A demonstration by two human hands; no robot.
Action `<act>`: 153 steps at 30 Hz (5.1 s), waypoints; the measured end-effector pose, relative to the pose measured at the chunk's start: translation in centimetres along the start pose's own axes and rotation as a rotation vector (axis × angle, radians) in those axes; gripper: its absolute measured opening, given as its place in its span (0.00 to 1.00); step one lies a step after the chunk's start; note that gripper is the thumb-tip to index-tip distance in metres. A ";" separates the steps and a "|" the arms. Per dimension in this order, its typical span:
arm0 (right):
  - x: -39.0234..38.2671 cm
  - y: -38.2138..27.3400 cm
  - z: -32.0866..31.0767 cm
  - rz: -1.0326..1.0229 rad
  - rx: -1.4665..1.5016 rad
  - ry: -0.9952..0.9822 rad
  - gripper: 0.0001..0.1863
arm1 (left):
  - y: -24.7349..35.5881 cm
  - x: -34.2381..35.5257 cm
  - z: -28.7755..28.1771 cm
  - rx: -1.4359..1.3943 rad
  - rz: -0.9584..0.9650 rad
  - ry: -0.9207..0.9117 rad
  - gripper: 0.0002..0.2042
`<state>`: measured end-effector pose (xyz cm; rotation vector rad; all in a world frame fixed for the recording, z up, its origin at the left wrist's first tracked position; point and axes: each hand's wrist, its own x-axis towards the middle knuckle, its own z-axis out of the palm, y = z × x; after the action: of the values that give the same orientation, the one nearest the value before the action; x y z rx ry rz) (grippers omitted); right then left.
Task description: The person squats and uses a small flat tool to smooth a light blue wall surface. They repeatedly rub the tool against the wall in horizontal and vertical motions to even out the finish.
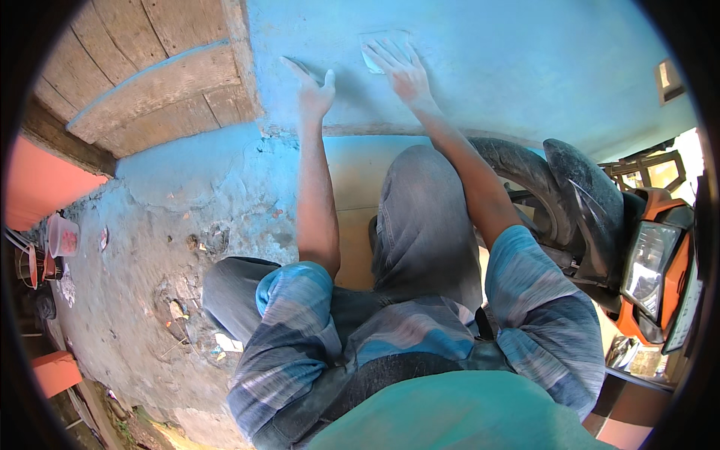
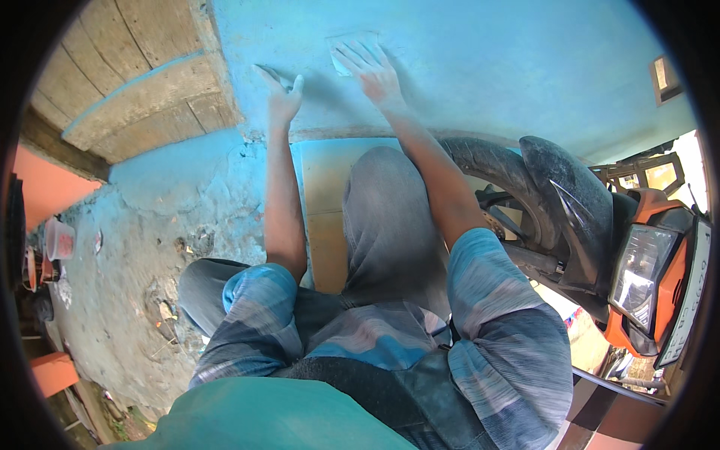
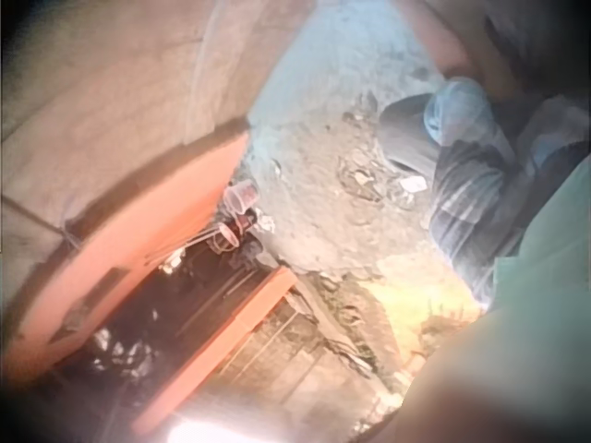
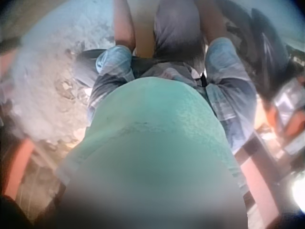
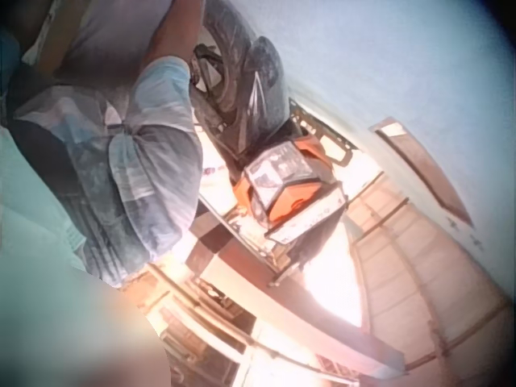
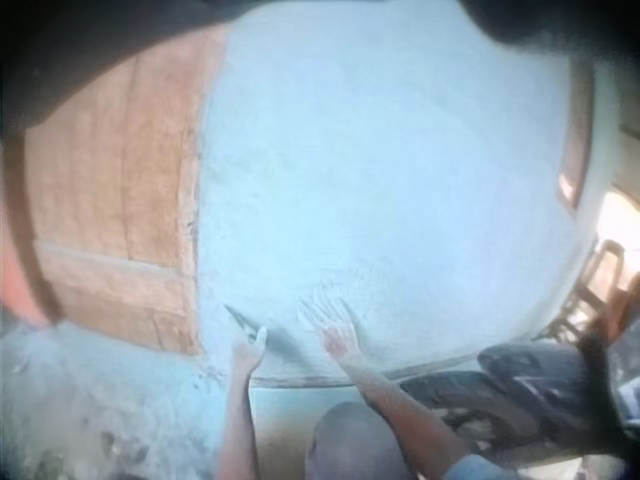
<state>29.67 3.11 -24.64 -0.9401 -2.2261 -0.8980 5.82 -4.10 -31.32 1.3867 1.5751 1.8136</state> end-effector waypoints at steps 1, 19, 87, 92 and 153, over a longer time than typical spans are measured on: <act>0.4 -0.2 -0.1 -0.075 0.003 -0.004 0.43 | 0.2 -0.1 0.5 0.079 0.017 0.031 0.58; 1.6 -1.3 0.7 -0.119 -0.023 0.037 0.36 | 2.4 0.5 -1.2 0.010 -0.023 0.546 0.41; -1.5 0.3 -1.0 0.417 -0.014 0.066 0.32 | 3.9 1.9 -4.5 -0.094 0.084 0.641 0.24; -2.2 0.7 0.0 0.461 0.108 0.158 0.32 | 4.5 1.3 -3.6 -0.113 0.064 0.608 0.24; -5.1 -2.6 -2.1 0.181 0.482 -0.135 0.19 | 4.0 1.4 -3.5 -0.124 0.054 0.613 0.23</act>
<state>31.24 -1.82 -27.85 -0.9649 -2.2721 -0.2022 3.54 -6.09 -26.79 0.8606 1.6582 2.4796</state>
